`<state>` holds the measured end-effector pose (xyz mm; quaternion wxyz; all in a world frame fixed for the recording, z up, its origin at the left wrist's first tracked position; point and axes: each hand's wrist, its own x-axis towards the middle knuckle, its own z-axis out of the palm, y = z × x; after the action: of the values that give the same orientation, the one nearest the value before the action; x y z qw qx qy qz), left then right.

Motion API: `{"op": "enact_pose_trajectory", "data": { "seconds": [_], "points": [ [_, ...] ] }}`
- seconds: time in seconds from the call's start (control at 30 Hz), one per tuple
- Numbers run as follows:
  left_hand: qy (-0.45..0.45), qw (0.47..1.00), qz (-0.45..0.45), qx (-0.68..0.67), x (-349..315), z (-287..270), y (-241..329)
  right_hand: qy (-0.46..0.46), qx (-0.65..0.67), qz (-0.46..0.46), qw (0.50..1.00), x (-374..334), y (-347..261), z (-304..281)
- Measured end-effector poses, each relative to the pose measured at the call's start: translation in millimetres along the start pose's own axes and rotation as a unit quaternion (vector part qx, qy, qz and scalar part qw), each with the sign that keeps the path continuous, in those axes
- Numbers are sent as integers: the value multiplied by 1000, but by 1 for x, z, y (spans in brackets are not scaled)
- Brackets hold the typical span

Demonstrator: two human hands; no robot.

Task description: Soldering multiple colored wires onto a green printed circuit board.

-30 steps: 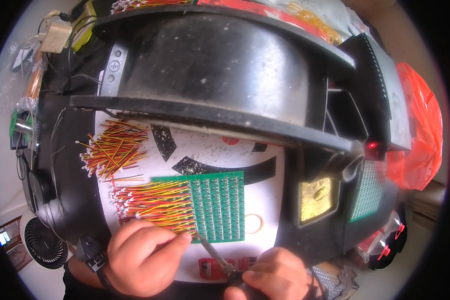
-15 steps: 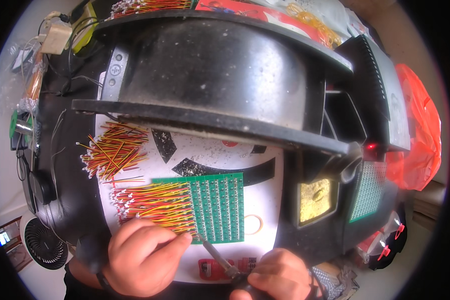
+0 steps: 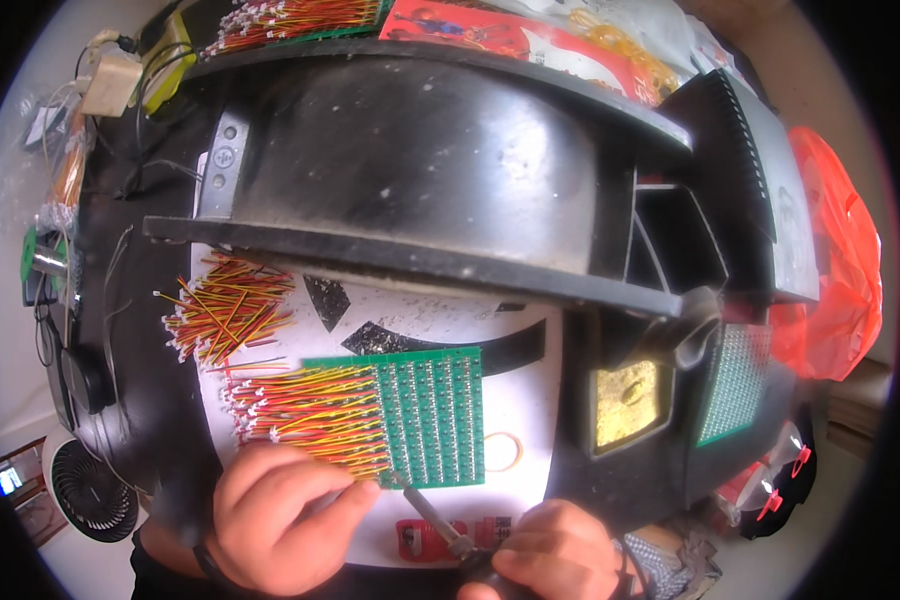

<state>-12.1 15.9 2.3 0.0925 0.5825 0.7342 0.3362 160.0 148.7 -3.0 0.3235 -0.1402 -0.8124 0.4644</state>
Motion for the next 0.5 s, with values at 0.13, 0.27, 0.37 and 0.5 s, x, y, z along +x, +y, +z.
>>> {"op": "enact_pose_trajectory", "data": {
  "seconds": [0.13,0.27,0.37,0.5],
  "points": [
    [-1,999,13,36,-5,2,5,-10,0,0,1000,1,0,-1],
    [-17,999,4,32,-7,4,5,-15,2,-2,1000,1,-1,-1],
    [-15,1000,-3,17,-6,7,2,-9,-3,4,1000,0,0,2],
    [-11,1000,2,13,-5,6,1,38,-47,55,997,-14,-3,14]
  ]
}}
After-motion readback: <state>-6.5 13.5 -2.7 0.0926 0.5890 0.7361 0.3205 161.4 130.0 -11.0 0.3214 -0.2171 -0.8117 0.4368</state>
